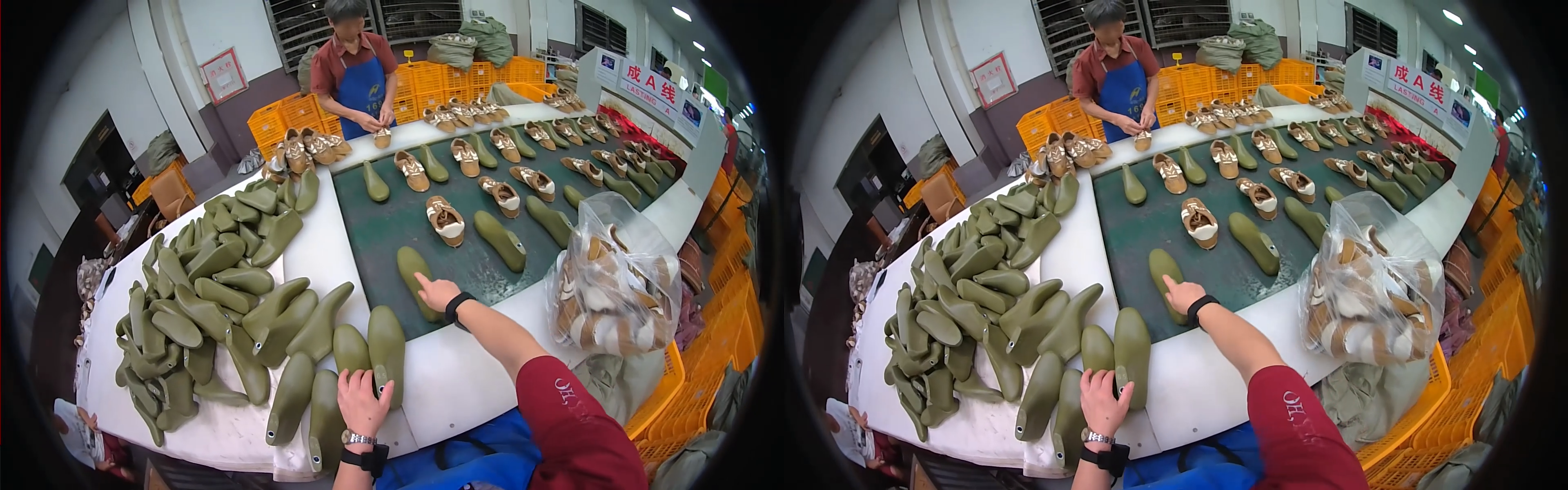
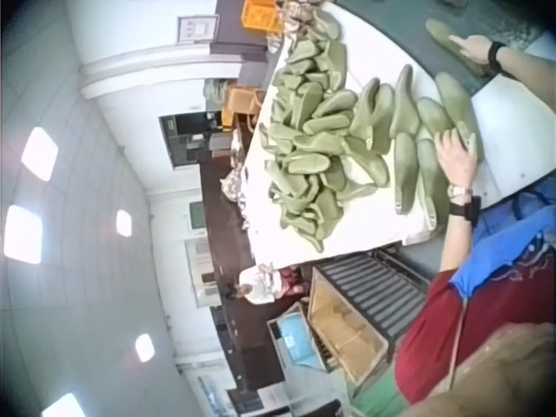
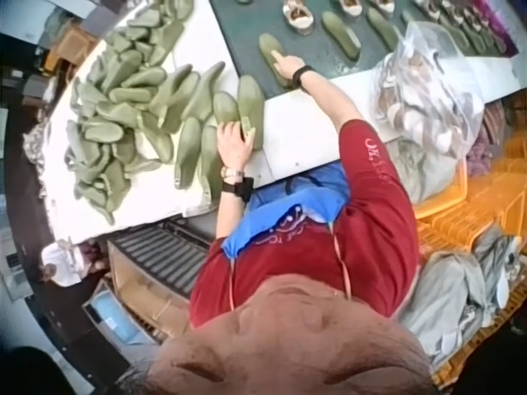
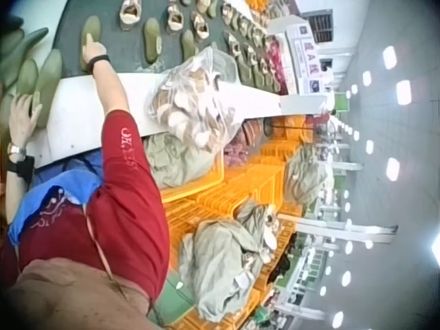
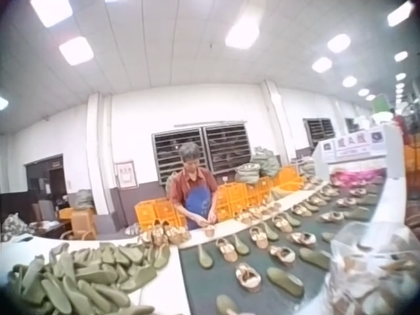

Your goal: Organizing shoes and shoe lasts on a conveyor table in a manufacturing facility.

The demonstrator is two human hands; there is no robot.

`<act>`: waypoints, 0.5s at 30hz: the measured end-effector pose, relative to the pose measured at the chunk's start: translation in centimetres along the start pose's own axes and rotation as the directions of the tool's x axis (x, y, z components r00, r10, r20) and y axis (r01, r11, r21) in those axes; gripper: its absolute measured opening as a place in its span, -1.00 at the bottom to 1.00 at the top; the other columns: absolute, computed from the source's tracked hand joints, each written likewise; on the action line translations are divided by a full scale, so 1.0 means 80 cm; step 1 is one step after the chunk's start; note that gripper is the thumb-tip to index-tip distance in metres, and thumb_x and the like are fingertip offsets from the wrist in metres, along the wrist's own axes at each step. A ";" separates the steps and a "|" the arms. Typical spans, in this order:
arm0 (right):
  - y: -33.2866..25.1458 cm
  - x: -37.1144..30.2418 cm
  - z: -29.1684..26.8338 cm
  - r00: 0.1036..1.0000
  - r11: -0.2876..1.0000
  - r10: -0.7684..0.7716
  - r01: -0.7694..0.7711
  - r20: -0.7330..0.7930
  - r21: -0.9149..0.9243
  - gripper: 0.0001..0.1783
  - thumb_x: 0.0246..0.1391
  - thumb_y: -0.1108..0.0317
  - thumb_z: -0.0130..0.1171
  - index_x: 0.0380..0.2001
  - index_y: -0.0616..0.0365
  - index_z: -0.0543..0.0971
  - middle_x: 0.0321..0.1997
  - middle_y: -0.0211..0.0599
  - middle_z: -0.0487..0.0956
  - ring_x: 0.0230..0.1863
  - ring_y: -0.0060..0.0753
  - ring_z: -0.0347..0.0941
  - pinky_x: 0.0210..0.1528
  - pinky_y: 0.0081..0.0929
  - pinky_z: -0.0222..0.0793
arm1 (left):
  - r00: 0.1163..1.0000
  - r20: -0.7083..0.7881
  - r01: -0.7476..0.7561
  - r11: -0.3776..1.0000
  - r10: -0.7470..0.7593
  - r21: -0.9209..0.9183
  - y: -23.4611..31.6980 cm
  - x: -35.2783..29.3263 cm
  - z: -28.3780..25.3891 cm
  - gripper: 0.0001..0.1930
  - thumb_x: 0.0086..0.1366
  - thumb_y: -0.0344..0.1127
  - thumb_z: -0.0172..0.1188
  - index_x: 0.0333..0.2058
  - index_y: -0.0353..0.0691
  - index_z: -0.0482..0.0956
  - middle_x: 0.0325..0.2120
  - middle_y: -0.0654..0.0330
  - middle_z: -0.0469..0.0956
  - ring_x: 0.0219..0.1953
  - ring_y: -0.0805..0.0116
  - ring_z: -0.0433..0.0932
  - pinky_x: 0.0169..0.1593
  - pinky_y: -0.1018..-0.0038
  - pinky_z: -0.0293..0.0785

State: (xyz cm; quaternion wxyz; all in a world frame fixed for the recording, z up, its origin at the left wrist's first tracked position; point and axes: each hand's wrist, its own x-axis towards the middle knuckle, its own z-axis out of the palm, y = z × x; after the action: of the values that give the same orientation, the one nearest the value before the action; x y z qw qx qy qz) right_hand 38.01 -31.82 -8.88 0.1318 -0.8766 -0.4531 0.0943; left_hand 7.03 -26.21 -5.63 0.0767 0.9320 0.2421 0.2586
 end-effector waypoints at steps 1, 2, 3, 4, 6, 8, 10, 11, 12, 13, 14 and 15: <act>0.004 0.005 0.009 0.996 0.998 0.057 -0.057 -0.073 0.005 -0.46 0.13 0.18 -0.07 0.20 -0.05 0.22 -0.35 0.02 0.58 -0.30 -0.02 0.54 -0.25 -0.08 0.42 | 1.000 -0.001 0.003 1.000 -0.003 -0.009 0.004 -0.001 0.004 -0.55 0.00 -0.05 0.29 -0.23 -0.26 0.56 -0.19 0.09 0.51 0.03 -0.10 0.33 0.00 0.09 0.35; 0.006 0.009 0.012 0.992 0.997 0.075 -0.076 -0.099 -0.008 -0.49 0.13 0.18 -0.07 0.17 -0.04 0.24 -0.38 -0.03 0.59 -0.33 -0.01 0.54 -0.29 -0.08 0.43 | 1.000 0.002 0.003 1.000 -0.003 -0.016 0.005 0.000 0.005 -0.55 -0.01 -0.04 0.30 -0.23 -0.27 0.56 -0.19 0.10 0.51 0.03 -0.10 0.32 0.00 0.08 0.35; 0.009 0.014 0.014 0.992 0.997 0.076 -0.077 -0.101 -0.006 -0.49 0.13 0.18 -0.07 0.17 -0.04 0.24 -0.38 -0.03 0.59 -0.33 -0.01 0.54 -0.29 -0.08 0.43 | 1.000 0.002 0.001 1.000 -0.001 -0.014 0.005 0.002 0.006 -0.55 -0.01 -0.04 0.30 -0.23 -0.27 0.56 -0.19 0.10 0.51 0.03 -0.10 0.32 0.00 0.08 0.35; 0.011 0.022 0.015 0.988 0.996 0.086 -0.089 -0.127 -0.022 -0.49 0.13 0.18 -0.07 0.16 -0.03 0.25 -0.38 -0.02 0.59 -0.33 0.00 0.54 -0.30 -0.09 0.43 | 1.000 -0.009 -0.003 1.000 0.002 -0.016 0.005 0.004 0.006 -0.56 -0.01 -0.04 0.30 -0.24 -0.27 0.56 -0.20 0.09 0.52 0.02 -0.10 0.33 0.00 0.09 0.35; 0.002 0.033 0.020 0.987 0.996 0.071 -0.076 -0.142 -0.034 -0.50 0.13 0.18 -0.07 0.15 -0.02 0.25 -0.38 -0.02 0.59 -0.33 0.00 0.55 -0.31 -0.09 0.44 | 1.000 -0.023 0.017 1.000 -0.017 -0.002 0.000 0.001 0.001 -0.56 -0.01 -0.04 0.30 -0.25 -0.26 0.56 -0.21 0.09 0.52 0.02 -0.10 0.34 0.01 0.09 0.35; -0.003 0.040 0.022 0.991 0.995 0.079 -0.084 -0.107 -0.044 -0.50 0.13 0.17 -0.07 0.15 -0.05 0.24 -0.36 -0.03 0.59 -0.31 0.01 0.55 -0.29 -0.07 0.44 | 0.999 -0.041 0.024 0.999 -0.025 -0.021 -0.004 0.004 -0.005 -0.59 0.00 -0.08 0.30 -0.26 -0.27 0.58 -0.22 0.06 0.53 0.01 -0.10 0.35 0.03 0.13 0.35; -0.017 0.028 0.013 0.996 0.995 0.090 -0.091 -0.026 -0.051 -0.46 0.14 0.16 -0.07 0.20 -0.14 0.16 -0.32 -0.05 0.60 -0.29 -0.01 0.55 -0.28 -0.06 0.44 | 0.999 -0.035 0.024 0.999 -0.025 -0.034 -0.006 0.007 -0.016 -0.61 -0.01 -0.07 0.30 -0.30 -0.26 0.58 -0.24 0.08 0.54 -0.02 -0.08 0.38 0.03 0.17 0.37; -0.021 0.012 0.001 0.997 0.993 0.069 -0.068 0.015 -0.095 -0.42 0.12 0.15 -0.06 0.22 -0.15 0.12 -0.32 -0.04 0.60 -0.30 -0.02 0.56 -0.29 -0.07 0.43 | 0.999 -0.047 0.021 0.999 -0.023 -0.043 -0.005 0.007 -0.017 -0.61 -0.01 -0.06 0.29 -0.31 -0.25 0.58 -0.24 0.08 0.54 -0.02 -0.07 0.39 0.02 0.19 0.38; -0.001 -0.002 -0.001 0.998 0.993 0.056 -0.055 0.002 -0.104 -0.38 0.11 0.14 -0.04 0.24 -0.13 0.10 -0.34 -0.04 0.60 -0.33 -0.01 0.55 -0.30 -0.08 0.43 | 0.998 -0.055 -0.001 0.998 -0.002 -0.060 0.004 0.011 -0.011 -0.60 0.01 -0.04 0.27 -0.31 -0.25 0.57 -0.25 0.08 0.54 -0.02 -0.06 0.39 0.01 0.20 0.38; -0.001 -0.020 -0.009 0.996 0.989 0.079 -0.082 -0.035 -0.122 -0.37 0.09 0.16 -0.01 0.23 -0.11 0.13 -0.37 -0.04 0.60 -0.35 -0.01 0.55 -0.31 -0.08 0.43 | 0.998 -0.055 -0.010 0.998 0.007 -0.061 0.007 0.011 -0.008 -0.59 0.02 -0.02 0.26 -0.30 -0.25 0.57 -0.25 0.09 0.54 -0.02 -0.05 0.39 0.01 0.19 0.39; 0.004 -0.034 -0.010 0.997 0.990 0.028 -0.037 -0.070 -0.133 -0.40 0.08 0.16 0.00 0.21 -0.08 0.18 -0.39 -0.04 0.60 -0.35 0.01 0.55 -0.31 -0.07 0.43 | 0.998 -0.056 -0.008 0.998 0.004 -0.063 0.013 0.011 -0.011 -0.60 0.04 -0.02 0.25 -0.29 -0.25 0.57 -0.25 0.10 0.53 -0.01 -0.04 0.38 0.00 0.17 0.38; -0.002 -0.045 -0.010 0.994 0.990 -0.020 0.005 -0.108 -0.142 -0.43 0.08 0.16 0.01 0.18 -0.06 0.23 -0.40 -0.04 0.60 -0.35 0.02 0.55 -0.30 -0.06 0.43 | 0.999 -0.051 0.010 0.997 -0.014 -0.076 0.014 0.007 -0.013 -0.59 0.05 -0.02 0.24 -0.28 -0.25 0.57 -0.24 0.10 0.53 0.00 -0.03 0.38 0.01 0.17 0.38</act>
State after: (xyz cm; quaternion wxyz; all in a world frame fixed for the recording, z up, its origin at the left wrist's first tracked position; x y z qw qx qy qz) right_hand 36.07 -34.84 -7.91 0.0945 -0.8846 -0.4564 0.0133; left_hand 7.40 -26.90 -4.17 0.1074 0.9200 0.2395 0.2910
